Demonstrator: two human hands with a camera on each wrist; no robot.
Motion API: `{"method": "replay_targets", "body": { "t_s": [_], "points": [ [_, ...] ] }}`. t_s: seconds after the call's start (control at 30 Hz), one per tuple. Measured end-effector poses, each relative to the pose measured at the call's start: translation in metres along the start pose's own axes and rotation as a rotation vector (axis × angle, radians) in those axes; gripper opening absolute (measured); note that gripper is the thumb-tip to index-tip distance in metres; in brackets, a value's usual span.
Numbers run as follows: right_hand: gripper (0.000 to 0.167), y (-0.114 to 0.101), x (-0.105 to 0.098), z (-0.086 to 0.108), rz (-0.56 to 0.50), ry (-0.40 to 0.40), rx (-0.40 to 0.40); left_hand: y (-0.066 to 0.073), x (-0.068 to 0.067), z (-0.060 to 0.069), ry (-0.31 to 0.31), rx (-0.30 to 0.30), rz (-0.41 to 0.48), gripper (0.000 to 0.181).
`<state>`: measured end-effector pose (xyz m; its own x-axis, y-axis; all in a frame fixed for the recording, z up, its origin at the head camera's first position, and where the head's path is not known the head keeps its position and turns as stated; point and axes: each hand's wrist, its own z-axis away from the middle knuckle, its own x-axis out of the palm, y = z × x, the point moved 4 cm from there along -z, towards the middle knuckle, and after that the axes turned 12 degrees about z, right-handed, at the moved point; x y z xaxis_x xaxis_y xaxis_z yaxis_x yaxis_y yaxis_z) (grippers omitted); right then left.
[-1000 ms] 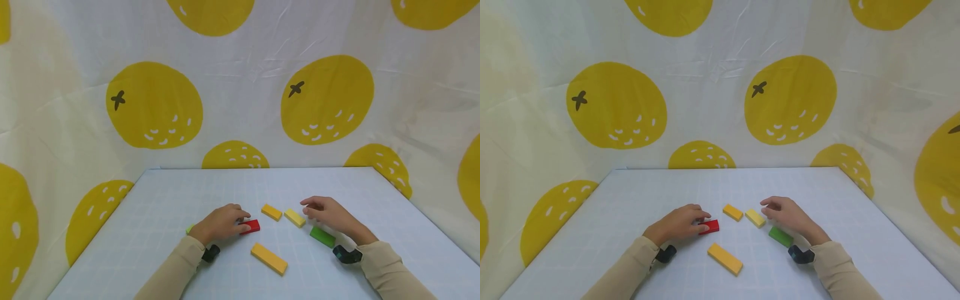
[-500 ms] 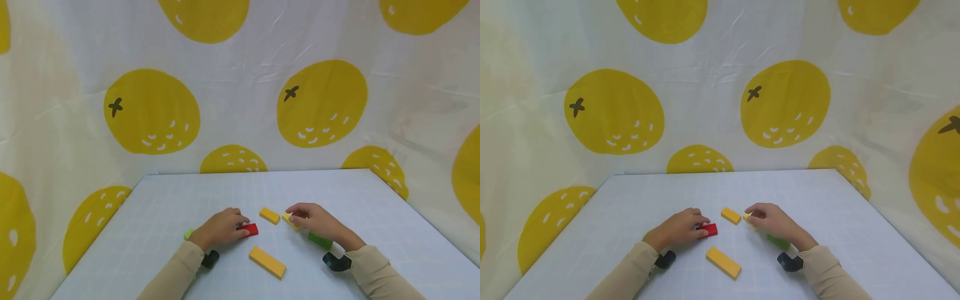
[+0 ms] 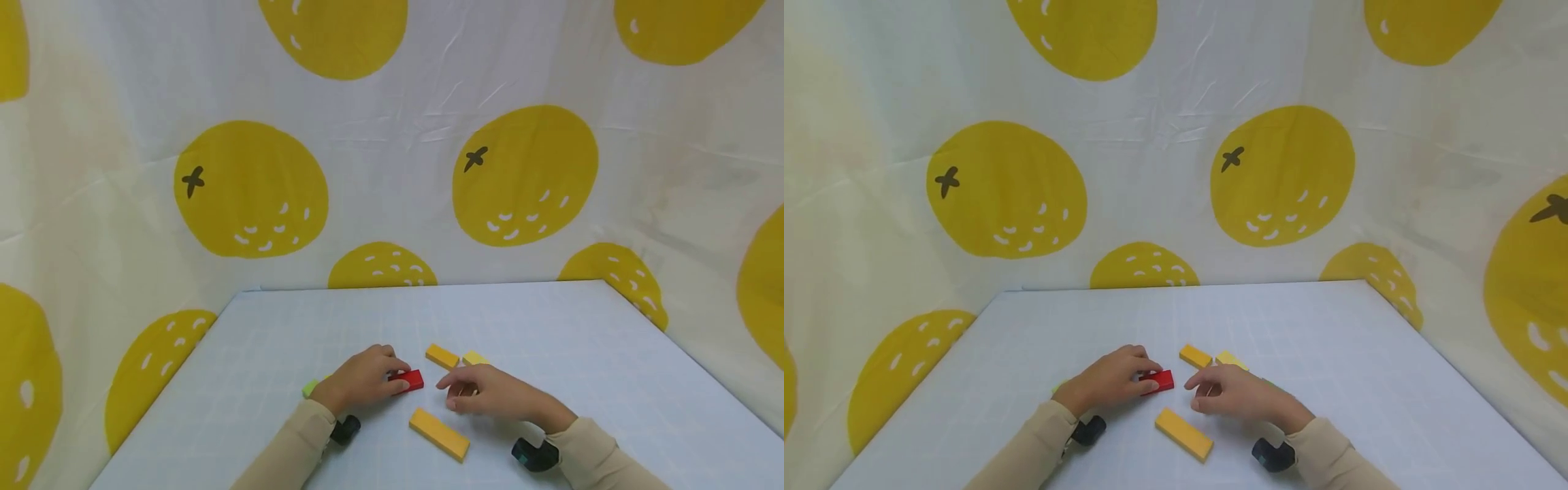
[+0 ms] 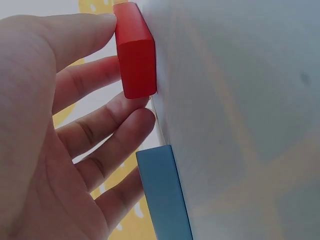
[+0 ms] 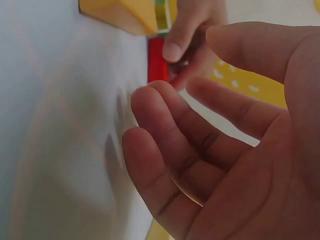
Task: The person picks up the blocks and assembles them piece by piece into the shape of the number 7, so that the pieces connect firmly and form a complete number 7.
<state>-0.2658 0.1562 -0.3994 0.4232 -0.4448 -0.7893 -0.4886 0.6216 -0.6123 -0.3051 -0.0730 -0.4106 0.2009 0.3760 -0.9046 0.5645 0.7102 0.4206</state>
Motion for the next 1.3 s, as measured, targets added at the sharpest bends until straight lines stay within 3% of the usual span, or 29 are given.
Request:
{"method": "replay_targets", "body": {
  "t_s": [0.67,1.1,1.3],
  "points": [
    [0.038,-0.012,0.025,-0.012,-0.023,-0.068,-0.006,-0.001,0.0,-0.002,-0.012,-0.032,0.021,0.036],
    [0.048,-0.017,0.029,-0.013,0.022,-0.065,-0.027,-0.002,0.0,-0.002,-0.011,-0.019,0.037,0.037],
    [0.047,-0.02,0.032,-0.017,0.099,-0.038,-0.038,-0.003,0.0,-0.002,-0.005,-0.008,0.037,0.036]
  ]
}}
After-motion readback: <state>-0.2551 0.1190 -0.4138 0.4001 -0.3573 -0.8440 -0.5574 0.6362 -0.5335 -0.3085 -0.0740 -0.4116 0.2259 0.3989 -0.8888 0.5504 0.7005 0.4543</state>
